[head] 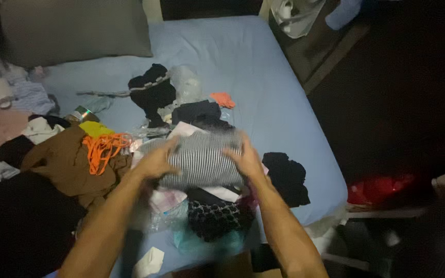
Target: The person removes folded clothes from a wardrobe and places them on a bed. They then fold a checkered shirt on the bed and place it into a wardrobe drawer. The person also moves a towel and other items between the wardrobe and the bed.
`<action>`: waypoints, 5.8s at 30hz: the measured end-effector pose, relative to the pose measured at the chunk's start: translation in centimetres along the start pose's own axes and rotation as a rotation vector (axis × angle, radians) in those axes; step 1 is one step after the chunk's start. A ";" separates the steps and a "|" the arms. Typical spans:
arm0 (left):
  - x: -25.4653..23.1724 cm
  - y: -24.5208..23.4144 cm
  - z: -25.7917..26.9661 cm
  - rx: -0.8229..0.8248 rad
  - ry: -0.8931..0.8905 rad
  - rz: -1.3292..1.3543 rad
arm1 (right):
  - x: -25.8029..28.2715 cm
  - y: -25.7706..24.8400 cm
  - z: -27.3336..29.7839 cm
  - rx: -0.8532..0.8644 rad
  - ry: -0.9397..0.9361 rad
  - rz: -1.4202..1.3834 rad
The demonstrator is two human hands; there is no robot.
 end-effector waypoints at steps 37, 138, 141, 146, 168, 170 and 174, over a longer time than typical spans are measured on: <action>0.3 9.4 1.0 -0.472 0.071 -0.276 | -2.5 9.7 8.4 -0.265 -0.101 0.130; 7.3 3.9 -5.7 -0.461 -0.126 0.156 | -7.0 10.0 -0.8 -0.218 0.125 0.062; 7.7 4.0 -6.6 -0.448 -0.209 0.187 | -7.3 9.5 -1.8 -0.164 0.168 0.071; 8.4 4.1 -7.6 -0.463 -0.177 0.185 | -7.7 10.4 -2.8 -0.096 0.222 0.066; 9.6 3.7 -8.9 -0.571 -0.270 0.244 | -6.3 11.0 -2.9 0.004 0.213 -0.044; 10.2 3.7 -8.6 -0.588 -0.218 0.207 | -6.4 11.1 -2.9 0.014 0.222 -0.058; 11.3 3.5 -9.3 -0.571 -0.283 0.098 | -6.6 11.0 -3.4 -0.045 0.221 -0.012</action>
Point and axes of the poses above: each hand's wrist, its own z-axis away from the middle knuckle, its own y-axis out of the palm, x = y × z, the point moved 1 cm from there along -z, towards the middle knuckle, and after that the axes turned 15 degrees about z, right-handed, at the moved point
